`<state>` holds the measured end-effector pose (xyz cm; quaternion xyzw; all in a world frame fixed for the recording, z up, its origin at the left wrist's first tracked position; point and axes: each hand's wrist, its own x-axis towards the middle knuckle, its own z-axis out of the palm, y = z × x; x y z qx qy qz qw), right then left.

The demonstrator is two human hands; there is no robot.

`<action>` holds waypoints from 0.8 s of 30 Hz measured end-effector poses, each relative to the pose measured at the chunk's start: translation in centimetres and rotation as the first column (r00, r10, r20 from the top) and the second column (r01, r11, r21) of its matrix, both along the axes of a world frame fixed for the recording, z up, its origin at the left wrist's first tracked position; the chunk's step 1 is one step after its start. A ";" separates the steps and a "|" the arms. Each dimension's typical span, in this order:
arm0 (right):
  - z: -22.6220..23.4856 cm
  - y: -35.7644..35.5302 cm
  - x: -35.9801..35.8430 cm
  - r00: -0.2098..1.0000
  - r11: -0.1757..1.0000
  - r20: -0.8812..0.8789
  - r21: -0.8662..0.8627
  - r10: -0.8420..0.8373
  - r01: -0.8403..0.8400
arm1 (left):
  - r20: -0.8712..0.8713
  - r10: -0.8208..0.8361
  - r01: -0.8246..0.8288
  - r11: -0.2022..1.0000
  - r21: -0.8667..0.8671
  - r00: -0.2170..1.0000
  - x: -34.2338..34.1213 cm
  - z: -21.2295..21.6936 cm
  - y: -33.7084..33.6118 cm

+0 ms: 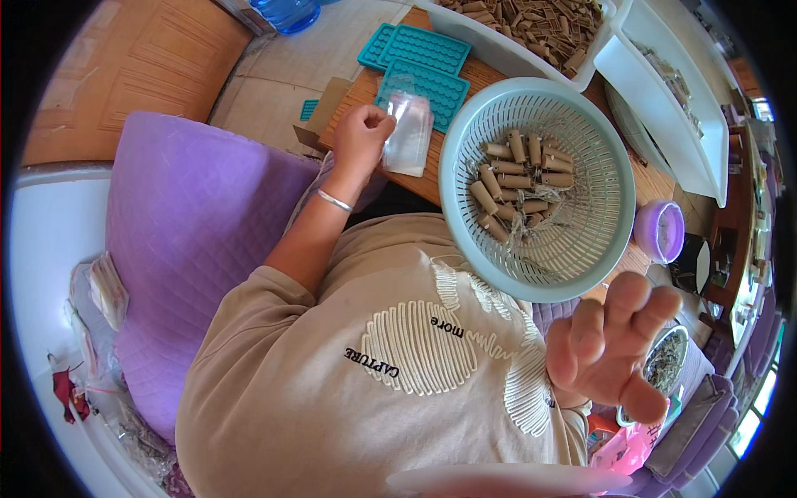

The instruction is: The person puts cylindrical items into small plastic bags by hand.

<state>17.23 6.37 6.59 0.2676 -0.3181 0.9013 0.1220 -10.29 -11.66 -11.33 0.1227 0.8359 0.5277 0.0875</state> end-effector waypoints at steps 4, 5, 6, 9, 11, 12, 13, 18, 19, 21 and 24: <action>-1.5 1.1 -0.6 0.968 0.978 0.153 0.090 -0.200 0.187 | 0.351 -0.104 -0.113 0.831 0.545 0.931 0.5 3.7 -0.4; -2.0 1.7 -0.8 0.939 0.941 0.187 0.237 -0.289 0.243 | 0.341 -0.103 -0.108 0.830 0.546 0.934 0.9 4.8 -0.3; -1.0 0.7 -1.2 0.802 0.862 0.360 0.372 -0.477 0.345 | 0.317 -0.154 -0.100 0.746 0.658 0.936 1.5 5.9 0.1; -2.3 0.5 -3.9 0.616 0.487 0.179 0.788 -0.767 0.377 | 0.264 -0.257 -0.045 0.632 0.773 0.930 4.1 10.5 1.6; -3.3 0.1 -5.6 0.547 0.396 0.145 0.838 -0.824 0.374 | 0.302 -0.420 -0.010 0.570 0.821 0.856 6.2 13.0 3.0; -3.4 0.0 -6.1 0.505 0.322 0.111 0.879 -0.856 0.352 | 0.303 -0.459 -0.020 0.525 0.851 0.835 7.1 13.2 3.6; -3.3 -0.2 -6.4 0.482 0.304 0.106 0.884 -0.870 0.355 | 0.303 -0.484 -0.011 0.517 0.856 0.821 8.0 13.5 4.4; -3.4 -0.2 -5.7 0.485 0.664 0.474 0.649 -0.735 0.372 | 0.273 -0.579 0.076 0.506 0.859 0.768 11.0 12.5 6.8; -4.0 -0.3 -5.5 0.456 0.669 0.493 0.600 -0.741 0.439 | 0.269 -0.609 0.117 0.517 0.848 0.746 11.4 12.0 6.9; -4.6 0.4 -5.0 0.442 0.673 0.509 0.598 -0.738 0.435 | 0.273 -0.668 0.145 0.499 0.854 0.693 11.7 11.9 7.3; -4.3 0.3 -4.7 0.437 0.703 0.550 0.567 -0.711 0.430 | 0.324 -0.620 0.077 0.530 0.845 0.714 12.0 13.0 7.9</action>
